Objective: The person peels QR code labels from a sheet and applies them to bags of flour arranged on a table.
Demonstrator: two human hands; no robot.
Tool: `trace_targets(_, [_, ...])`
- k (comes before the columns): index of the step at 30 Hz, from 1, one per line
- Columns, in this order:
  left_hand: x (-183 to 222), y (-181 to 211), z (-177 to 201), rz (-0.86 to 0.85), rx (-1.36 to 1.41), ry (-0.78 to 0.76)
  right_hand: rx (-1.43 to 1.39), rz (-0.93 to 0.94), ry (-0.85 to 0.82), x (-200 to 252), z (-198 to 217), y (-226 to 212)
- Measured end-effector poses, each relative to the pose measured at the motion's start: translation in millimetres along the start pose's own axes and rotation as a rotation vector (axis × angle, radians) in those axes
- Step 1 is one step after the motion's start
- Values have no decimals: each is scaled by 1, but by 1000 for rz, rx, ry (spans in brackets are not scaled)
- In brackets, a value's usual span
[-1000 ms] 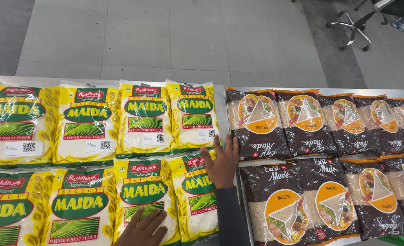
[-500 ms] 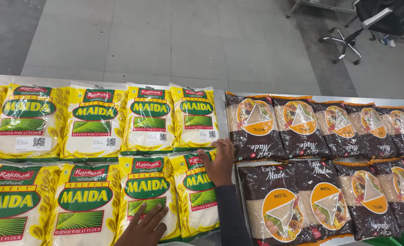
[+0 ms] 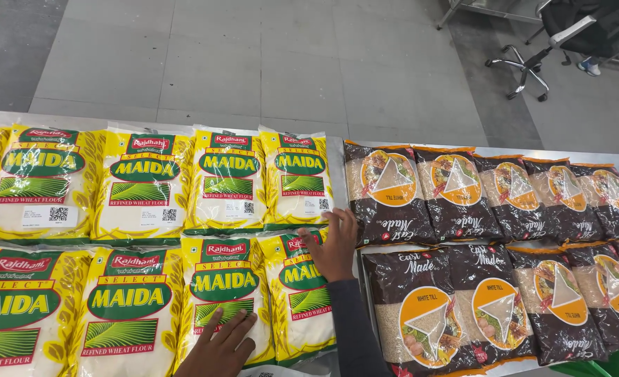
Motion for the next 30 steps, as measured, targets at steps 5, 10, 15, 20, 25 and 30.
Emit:
trace_targets(5, [0,0,0,12,10,-4,-14,93,26,-3,7,-15])
trace_targets(10, [-1,1,3,-5,9,22,4,-28,-55,4,-10,9])
trace_targets(15, [-1,-1,-4,14,3,-2,-60,27,-7,-1,0,-1])
trace_targets(20, [-1,1,-3,7,-22,20,-75,46,-80,0,-8,1])
trace_targets(25, [1,-2,-9,17,-7,-7,-97,28,-22,3,-7,8])
trace_targets(30, [0,-2,-11,33,11,-40,-63,92,-19,-1,3,-9])
Point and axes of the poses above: each hand's wrist, its own x-axis away from the middle knuckle, its own z-axis out of the back of the hand, y = z × x, the point moved 9 cm from there along -x, towards the middle knuckle, and after that the axes turned 7 degrees about y, right-handed, at the moved point
